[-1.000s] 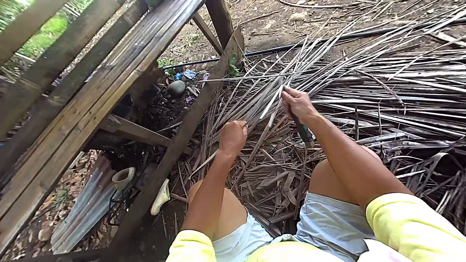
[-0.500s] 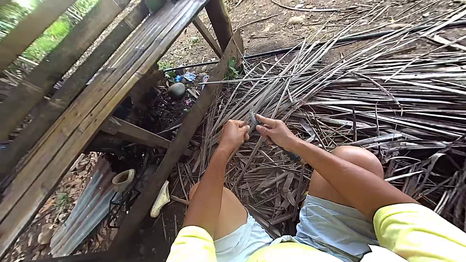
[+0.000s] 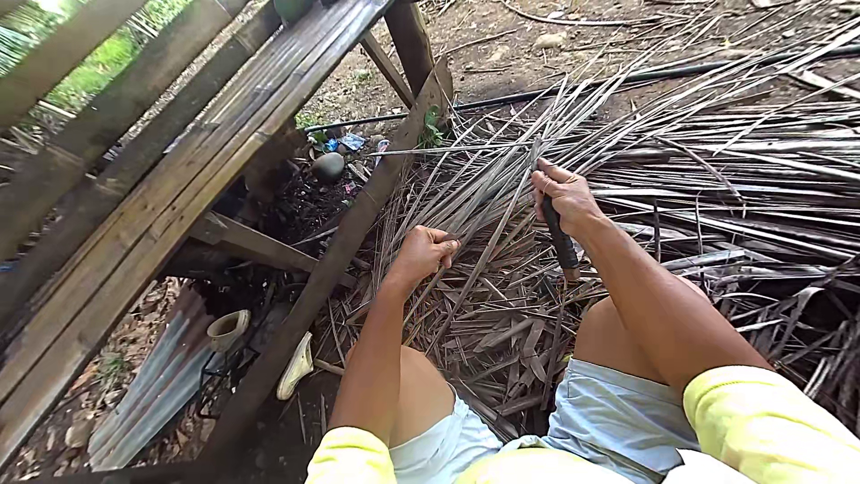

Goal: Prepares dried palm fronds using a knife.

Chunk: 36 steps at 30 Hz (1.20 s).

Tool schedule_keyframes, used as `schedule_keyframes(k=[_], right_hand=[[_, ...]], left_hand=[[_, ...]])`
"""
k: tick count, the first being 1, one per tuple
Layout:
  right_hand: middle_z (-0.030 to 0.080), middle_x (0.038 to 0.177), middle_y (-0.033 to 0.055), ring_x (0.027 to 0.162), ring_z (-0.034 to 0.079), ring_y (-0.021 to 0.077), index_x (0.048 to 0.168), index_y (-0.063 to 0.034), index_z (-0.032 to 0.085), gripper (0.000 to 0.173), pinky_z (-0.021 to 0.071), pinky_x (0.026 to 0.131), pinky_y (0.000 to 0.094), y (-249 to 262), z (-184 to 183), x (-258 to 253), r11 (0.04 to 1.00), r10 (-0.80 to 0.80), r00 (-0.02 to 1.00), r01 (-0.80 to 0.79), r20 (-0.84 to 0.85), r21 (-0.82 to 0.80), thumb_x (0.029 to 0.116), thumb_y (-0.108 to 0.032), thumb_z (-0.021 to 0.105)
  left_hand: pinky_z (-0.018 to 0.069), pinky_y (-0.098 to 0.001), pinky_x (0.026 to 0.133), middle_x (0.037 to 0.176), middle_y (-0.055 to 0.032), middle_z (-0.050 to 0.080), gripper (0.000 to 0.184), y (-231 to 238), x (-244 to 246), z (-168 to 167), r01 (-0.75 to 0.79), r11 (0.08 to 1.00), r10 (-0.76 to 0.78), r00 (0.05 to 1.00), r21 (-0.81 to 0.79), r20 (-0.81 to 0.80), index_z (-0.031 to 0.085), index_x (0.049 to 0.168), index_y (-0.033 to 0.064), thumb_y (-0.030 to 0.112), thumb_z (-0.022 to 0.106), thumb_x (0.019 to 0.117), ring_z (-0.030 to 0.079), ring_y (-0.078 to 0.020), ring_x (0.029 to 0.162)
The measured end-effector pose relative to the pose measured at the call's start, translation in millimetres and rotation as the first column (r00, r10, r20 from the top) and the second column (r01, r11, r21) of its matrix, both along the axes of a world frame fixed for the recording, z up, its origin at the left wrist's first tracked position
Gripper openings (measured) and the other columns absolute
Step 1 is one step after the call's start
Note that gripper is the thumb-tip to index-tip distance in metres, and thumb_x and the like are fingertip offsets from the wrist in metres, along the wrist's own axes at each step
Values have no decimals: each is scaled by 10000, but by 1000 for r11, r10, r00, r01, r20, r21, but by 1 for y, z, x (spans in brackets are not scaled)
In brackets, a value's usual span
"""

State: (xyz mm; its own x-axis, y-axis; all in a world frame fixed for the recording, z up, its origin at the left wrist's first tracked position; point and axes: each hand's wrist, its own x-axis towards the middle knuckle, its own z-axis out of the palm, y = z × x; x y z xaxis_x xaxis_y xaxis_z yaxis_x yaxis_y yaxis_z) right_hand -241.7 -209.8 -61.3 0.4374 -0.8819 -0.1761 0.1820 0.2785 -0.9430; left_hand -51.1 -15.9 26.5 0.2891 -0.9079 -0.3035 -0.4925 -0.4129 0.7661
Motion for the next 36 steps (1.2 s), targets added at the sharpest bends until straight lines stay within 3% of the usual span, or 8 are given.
schedule_keyframes(k=[8,12,15,18,23,27,30,36], right_hand=[[507,740,-21,464,477,73,1533,-122,413,450,457,416,228,-38,-6,-24,919,-389,919,392,63,-47,1102,-226,490],[527,706,-24,495,498,78,1492,-93,464,407,477,461,259,10,14,-12,992,-66,996,60,-60,-108,1106,-221,462],[549,721,6,498,490,84,1495,-56,474,422,460,459,253,60,8,12,942,294,946,-311,-138,-126,1094,-184,488],[545,684,36,484,474,105,1581,-104,380,515,432,459,263,79,-1,29,867,467,867,-487,-172,-104,1086,-165,509],[579,698,30,466,462,81,1575,-128,414,510,402,426,230,75,-5,36,908,407,909,-414,-93,-69,1079,-161,531],[562,714,2,477,479,74,1542,-103,449,471,427,429,225,53,1,31,966,257,966,-257,-34,9,1082,-172,526],[549,709,-1,478,504,94,1531,-138,462,455,456,416,238,34,1,23,976,201,979,-203,39,77,1082,-181,524],[544,714,-17,500,534,89,1508,-178,476,428,487,431,239,7,4,8,983,135,987,-144,81,113,1084,-208,523]], left_hand=[[366,-223,467,634,-15,629,222,9,15,5,2,999,-7,988,33,154,754,940,1,130,608,1048,433,-42,462],[541,-474,764,801,-109,707,249,4,20,-5,-80,996,62,906,26,419,765,990,31,187,582,1054,660,-236,738],[534,-594,872,964,-198,732,266,0,-2,-10,-57,998,35,844,24,536,761,1083,28,182,545,1063,704,-370,934],[528,-609,927,1096,-216,735,287,-9,-24,-10,-45,995,-18,776,84,631,744,1151,36,178,506,1076,700,-399,1078],[572,-590,741,977,-239,710,210,1,-38,-19,100,994,-37,640,-35,768,708,1084,-11,108,537,1054,714,-432,933],[563,-572,845,1047,-225,732,258,-5,-42,-11,44,999,-40,639,15,768,735,1150,8,103,516,1052,720,-402,1006],[572,-581,806,1009,-220,737,246,4,-41,-8,102,992,-6,657,-81,754,745,1145,7,88,536,1045,728,-397,952],[542,-585,924,1078,-193,756,288,2,-24,-1,79,996,-34,771,-43,636,755,1182,45,150,513,1066,724,-376,1040]])
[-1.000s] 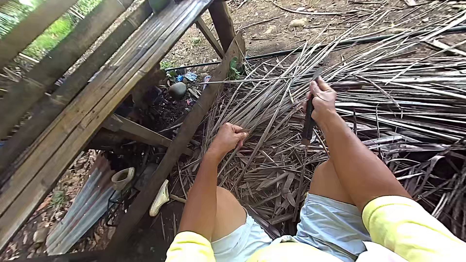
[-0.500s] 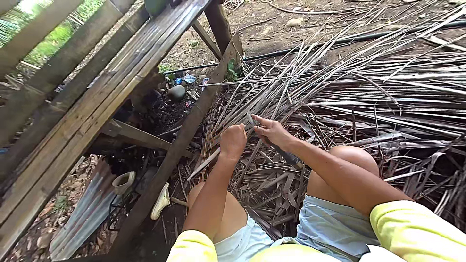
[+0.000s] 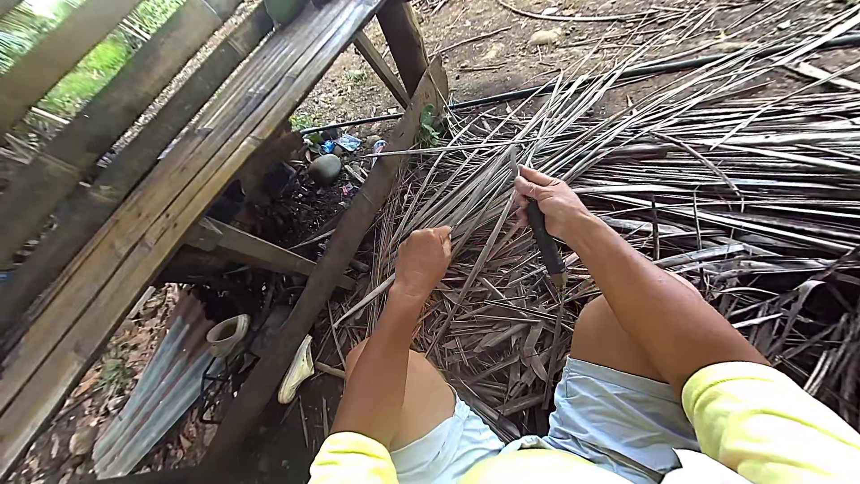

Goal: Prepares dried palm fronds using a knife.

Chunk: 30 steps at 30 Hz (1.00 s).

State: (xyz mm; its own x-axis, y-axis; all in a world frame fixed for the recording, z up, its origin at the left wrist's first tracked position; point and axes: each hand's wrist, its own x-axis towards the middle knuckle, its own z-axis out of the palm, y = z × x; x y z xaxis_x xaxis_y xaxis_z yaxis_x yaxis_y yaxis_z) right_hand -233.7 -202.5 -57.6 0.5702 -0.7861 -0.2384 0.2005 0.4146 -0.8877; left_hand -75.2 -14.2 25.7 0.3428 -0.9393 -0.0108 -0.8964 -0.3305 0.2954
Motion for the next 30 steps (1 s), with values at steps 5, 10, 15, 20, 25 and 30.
schedule_keyframes(k=[5,10,15,20,25,30], right_hand=[[546,779,-25,517,530,81,1484,-206,489,401,494,447,238,-35,-2,-25,968,-248,968,248,22,27,1085,-240,522],[486,685,-53,489,513,77,1263,-181,525,211,502,458,243,-39,2,-42,889,-457,889,457,38,5,1112,-311,455],[515,673,-36,496,523,78,1423,-81,509,352,509,467,247,39,15,-12,976,202,979,-198,37,-94,1102,-208,439],[499,685,-33,501,517,80,1491,-171,484,388,498,464,238,50,10,7,976,214,968,-218,127,18,1110,-233,443],[493,667,-49,488,516,76,1448,-195,517,352,500,457,234,4,11,-17,999,-28,981,23,194,27,1115,-269,431],[502,649,-53,481,519,69,1373,-110,510,302,506,461,233,26,17,-15,992,103,990,-95,100,-86,1115,-225,404]], left_hand=[[556,-560,888,999,-159,765,270,9,27,2,-40,998,35,994,-48,-102,775,1163,69,191,556,1062,733,-316,943],[535,-594,880,960,-189,741,271,9,50,2,-204,978,207,974,36,-90,761,1112,30,190,547,1063,710,-360,922],[550,-540,898,943,-152,750,274,-11,34,-17,-84,996,91,974,42,-205,754,1133,25,201,554,1065,719,-306,900],[583,-403,768,947,-134,737,273,-17,20,-17,55,996,-22,917,73,-398,685,1274,4,124,568,1058,695,-211,768],[546,-295,634,777,-81,704,266,-2,43,-6,36,952,126,860,304,-495,691,1039,-29,196,557,1083,633,-118,622],[509,-242,540,782,-62,723,269,-5,42,-7,-68,973,173,844,219,-508,715,1019,-16,194,560,1082,590,-74,534]])
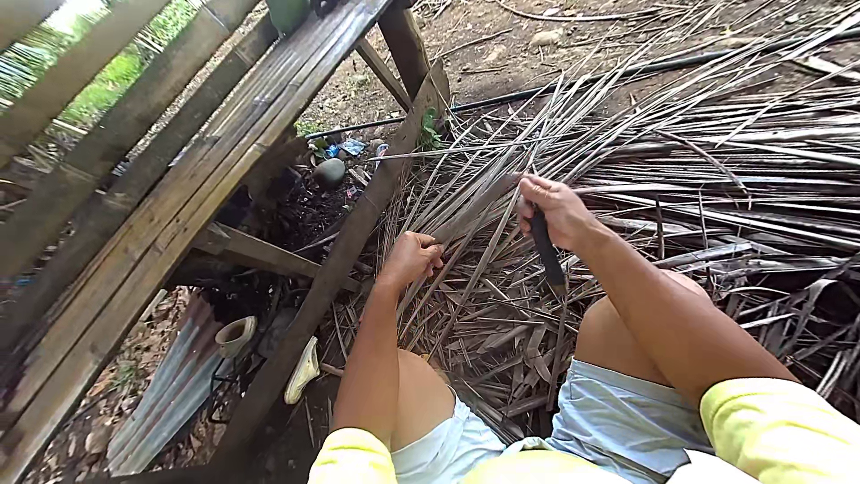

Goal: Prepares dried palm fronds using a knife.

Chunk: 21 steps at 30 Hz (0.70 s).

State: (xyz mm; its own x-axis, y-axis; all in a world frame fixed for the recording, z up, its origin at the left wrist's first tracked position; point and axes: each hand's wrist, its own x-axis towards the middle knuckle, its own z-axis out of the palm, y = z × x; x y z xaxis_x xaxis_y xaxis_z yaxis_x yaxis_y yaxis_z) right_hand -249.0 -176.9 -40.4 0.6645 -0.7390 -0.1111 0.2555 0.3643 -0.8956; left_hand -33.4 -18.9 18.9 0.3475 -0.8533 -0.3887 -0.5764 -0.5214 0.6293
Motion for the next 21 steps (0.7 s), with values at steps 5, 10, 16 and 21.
schedule_keyframes(k=[5,10,16,21], right_hand=[[514,657,10,474,503,96,1562,-112,376,507,488,463,255,59,-13,23,903,394,908,-411,-141,-124,1077,-204,496],[478,620,29,436,463,111,1616,-213,326,553,453,418,259,63,-20,33,908,377,914,-397,-152,-137,1092,-245,498],[503,646,-8,466,488,74,1353,-69,580,307,454,436,218,54,-13,40,935,302,938,-326,-168,-141,1104,-209,469],[516,678,25,537,470,112,1121,-24,668,281,440,545,303,50,-14,45,864,116,920,-280,-375,-418,1097,-245,495]], left_hand=[[483,-251,523,758,-46,713,254,-15,-11,-8,-45,992,53,996,-115,68,733,973,-8,169,579,1070,540,-68,504],[487,-366,672,726,-38,691,218,-21,-18,-15,-7,959,58,984,-285,169,731,799,25,14,603,976,594,-119,649],[540,-561,803,827,-215,708,201,-18,-31,-24,187,924,-1,874,-334,486,704,858,-60,31,574,982,712,-370,845],[570,-550,810,921,-233,733,191,-16,-49,-25,256,918,15,739,-302,673,733,982,-81,-13,554,980,736,-396,893]])
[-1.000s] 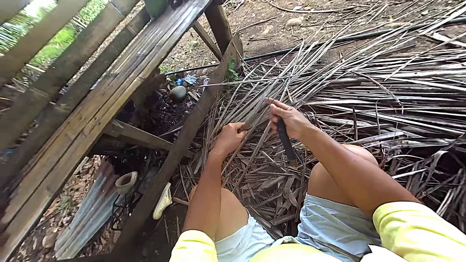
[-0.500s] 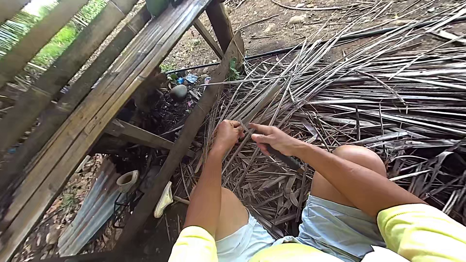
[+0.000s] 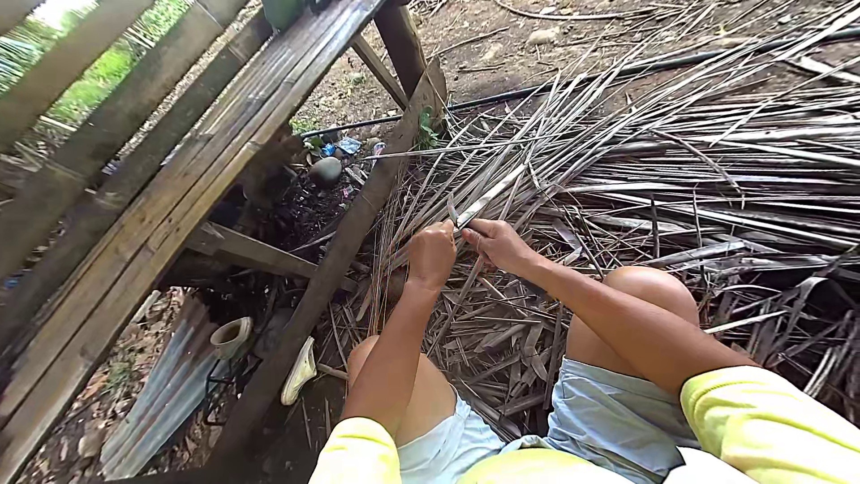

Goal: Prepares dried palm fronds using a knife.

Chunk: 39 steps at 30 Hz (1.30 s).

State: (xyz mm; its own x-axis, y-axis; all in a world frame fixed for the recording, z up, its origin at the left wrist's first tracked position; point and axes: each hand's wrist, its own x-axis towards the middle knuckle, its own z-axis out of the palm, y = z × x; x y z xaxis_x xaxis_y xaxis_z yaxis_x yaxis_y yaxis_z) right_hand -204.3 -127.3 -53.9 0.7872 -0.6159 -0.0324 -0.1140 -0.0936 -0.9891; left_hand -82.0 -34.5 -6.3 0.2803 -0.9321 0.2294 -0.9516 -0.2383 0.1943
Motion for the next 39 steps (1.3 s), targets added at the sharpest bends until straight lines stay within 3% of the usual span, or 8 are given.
schedule_keyframes(k=[4,9,13,18,22,24,28,39], right_hand=[[598,786,83,585,515,144,1527,-58,470,472,484,589,326,5,5,-3,994,38,995,-47,-94,-99,1116,-289,442],[653,877,168,727,615,281,1358,-53,618,400,516,739,506,-12,-3,-1,981,-64,988,35,-143,-191,1113,-319,447],[494,667,20,487,467,110,1313,-24,598,345,452,478,291,-44,-3,-10,974,-216,976,216,-1,62,1121,-251,423],[515,687,-7,450,457,72,1482,-91,488,394,438,420,243,-91,-10,-28,817,-547,834,513,71,262,1120,-233,423],[692,1116,88,859,651,94,1531,-63,450,444,549,809,300,-54,10,-33,917,-395,913,385,99,106,1110,-201,431],[581,757,39,553,522,101,1529,-59,453,459,489,527,288,-21,8,-22,973,-216,972,207,92,98,1093,-197,484],[569,716,50,501,471,100,1592,-103,365,539,434,479,266,0,-6,-11,992,16,997,-24,69,122,1081,-168,524],[525,682,-1,458,453,94,1528,-125,483,456,422,414,250,-68,-4,-35,847,-460,884,408,82,341,1085,-227,529]], left_hand=[[557,-570,838,967,-234,744,215,-3,5,4,-82,996,80,994,-23,-70,747,1036,-59,3,546,988,733,-399,933],[579,-538,809,955,-235,734,219,5,-7,4,-12,1000,12,1000,-21,26,733,1085,-67,-19,541,990,737,-394,915],[588,-513,709,901,-228,699,167,18,-13,8,68,994,-62,996,-90,65,705,1045,-69,-20,554,997,720,-388,837],[577,-532,695,885,-227,702,163,25,-5,13,19,994,-17,1000,-110,24,718,1000,-57,-4,564,999,720,-395,831],[552,-589,817,928,-241,727,238,10,1,13,-110,993,114,984,35,-134,728,982,-56,67,530,1031,723,-413,918],[546,-583,822,919,-224,716,245,6,3,9,-94,992,110,967,80,-230,710,999,-40,93,513,1056,710,-392,901],[522,-527,997,1093,-171,755,284,-6,5,8,-123,983,170,892,136,-419,724,1225,-4,110,521,1063,716,-312,1052],[557,-558,832,992,-153,758,268,24,7,23,35,999,-22,913,24,-408,712,1264,18,98,558,1060,719,-325,905]])
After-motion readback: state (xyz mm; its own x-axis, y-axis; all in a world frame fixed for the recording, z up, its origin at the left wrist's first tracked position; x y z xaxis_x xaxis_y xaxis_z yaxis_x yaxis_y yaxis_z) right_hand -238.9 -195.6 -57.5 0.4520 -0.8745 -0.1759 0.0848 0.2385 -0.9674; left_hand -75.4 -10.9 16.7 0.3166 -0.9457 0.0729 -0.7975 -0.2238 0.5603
